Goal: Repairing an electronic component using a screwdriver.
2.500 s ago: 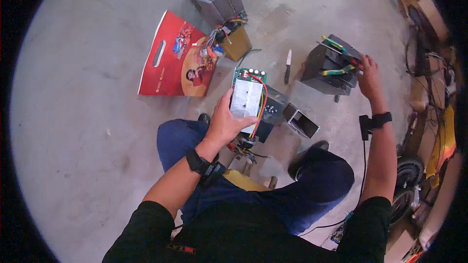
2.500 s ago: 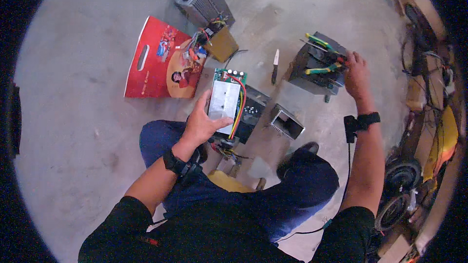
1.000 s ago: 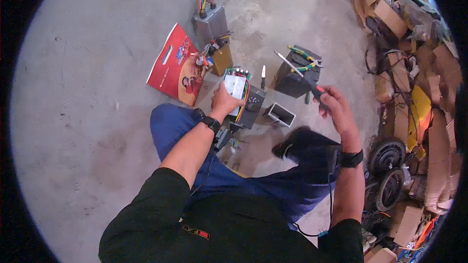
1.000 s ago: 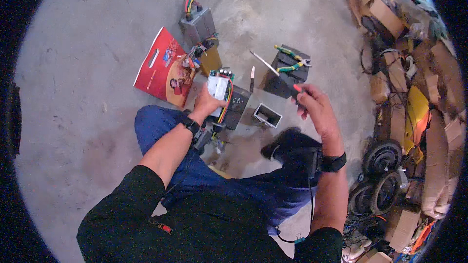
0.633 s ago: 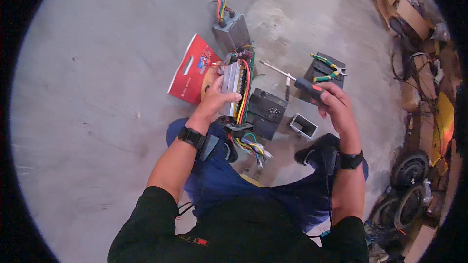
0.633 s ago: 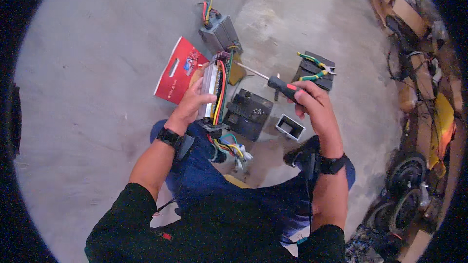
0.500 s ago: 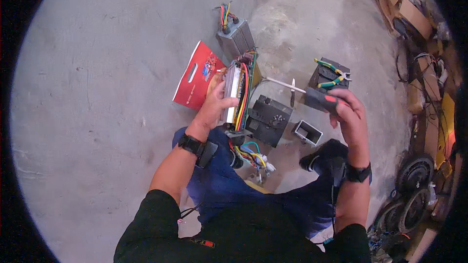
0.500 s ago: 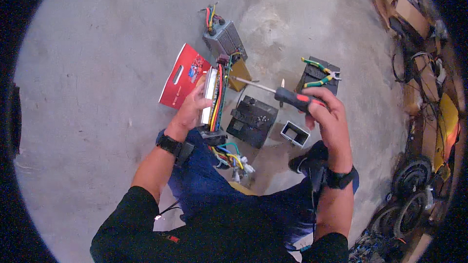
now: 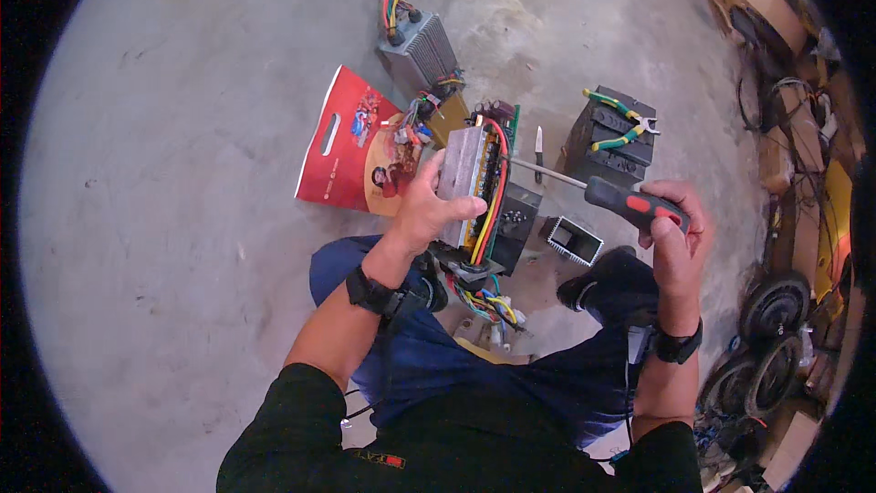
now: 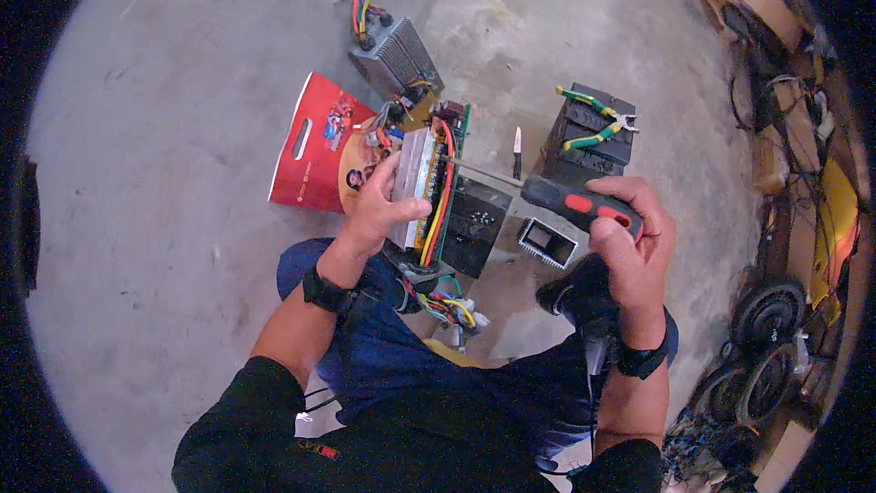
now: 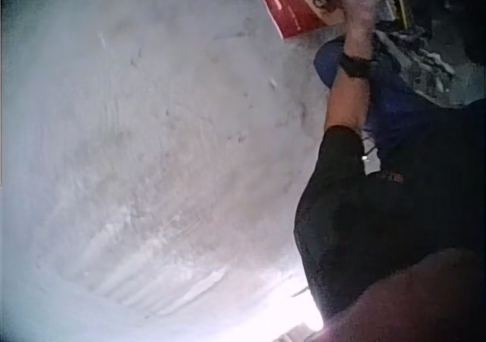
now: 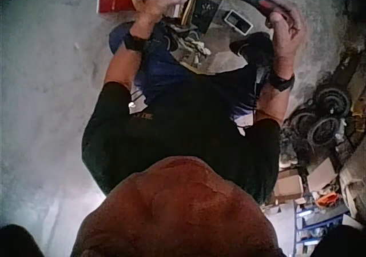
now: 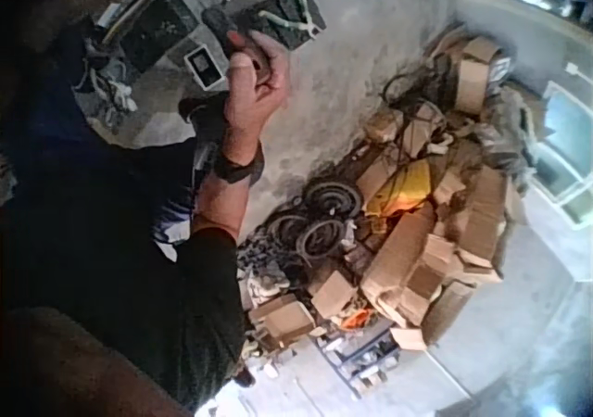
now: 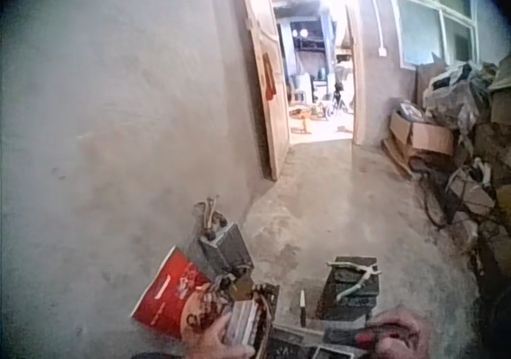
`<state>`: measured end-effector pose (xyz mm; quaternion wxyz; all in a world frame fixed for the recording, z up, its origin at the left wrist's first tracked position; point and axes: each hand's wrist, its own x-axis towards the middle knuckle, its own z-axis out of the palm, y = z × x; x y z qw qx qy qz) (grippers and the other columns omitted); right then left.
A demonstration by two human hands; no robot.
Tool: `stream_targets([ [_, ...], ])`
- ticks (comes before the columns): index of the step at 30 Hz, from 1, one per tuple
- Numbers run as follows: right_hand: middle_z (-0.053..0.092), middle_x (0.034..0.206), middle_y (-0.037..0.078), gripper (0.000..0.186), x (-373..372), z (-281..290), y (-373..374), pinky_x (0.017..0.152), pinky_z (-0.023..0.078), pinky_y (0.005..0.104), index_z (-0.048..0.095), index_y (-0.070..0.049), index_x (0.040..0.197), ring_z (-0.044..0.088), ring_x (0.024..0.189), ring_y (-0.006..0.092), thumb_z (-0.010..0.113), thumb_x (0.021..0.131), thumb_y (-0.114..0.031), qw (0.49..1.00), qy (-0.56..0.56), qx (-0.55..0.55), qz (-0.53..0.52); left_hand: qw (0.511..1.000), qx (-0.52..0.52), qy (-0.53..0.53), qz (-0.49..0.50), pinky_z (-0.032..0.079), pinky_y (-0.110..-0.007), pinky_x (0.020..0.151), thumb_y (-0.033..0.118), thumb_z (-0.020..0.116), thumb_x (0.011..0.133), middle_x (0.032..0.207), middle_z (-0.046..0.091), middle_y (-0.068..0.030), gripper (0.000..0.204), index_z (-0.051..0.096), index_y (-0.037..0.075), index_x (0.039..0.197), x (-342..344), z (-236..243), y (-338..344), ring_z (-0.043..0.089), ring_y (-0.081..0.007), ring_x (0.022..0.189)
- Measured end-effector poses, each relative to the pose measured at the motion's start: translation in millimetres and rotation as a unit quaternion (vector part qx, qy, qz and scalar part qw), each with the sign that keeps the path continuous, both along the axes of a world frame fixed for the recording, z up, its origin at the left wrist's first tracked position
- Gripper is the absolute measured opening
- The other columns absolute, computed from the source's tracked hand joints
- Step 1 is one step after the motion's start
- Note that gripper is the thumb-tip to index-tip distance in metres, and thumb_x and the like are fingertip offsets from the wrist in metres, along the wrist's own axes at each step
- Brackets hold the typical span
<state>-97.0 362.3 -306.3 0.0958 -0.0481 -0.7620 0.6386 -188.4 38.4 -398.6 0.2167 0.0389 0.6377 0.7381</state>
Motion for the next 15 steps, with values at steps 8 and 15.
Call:
stream_targets([
  [8,0.069,0.097,0.008,0.035,-4.8,1.4,-19.2,0.081,0.05,0.0298,0.068,0.001,0.11,0.064,0.087,0.0164,0.074,0.085,-0.022,0.986,0.091,0.136,0.032,0.996,-0.057,0.072,0.022,0.045,-0.036,0.109,0.024,0.093,0.069,0.136,0.059,-0.011,0.103,0.038,0.0,0.153,-0.2,1.6,2.1,0.058,-0.0203,0.125],
  [15,0.069,0.092,0.01,0.032,-5.9,6.6,-23.6,0.075,0.051,0.0301,0.067,0.001,0.11,0.065,0.081,0.0174,0.074,0.085,-0.019,0.976,0.103,0.189,0.026,0.991,-0.09,0.099,0.024,0.046,-0.037,0.108,0.028,0.095,0.068,0.138,0.058,-0.0132,0.11,0.034,-0.002,0.154,-0.8,-2.1,-0.6,0.058,-0.0215,0.125],
])
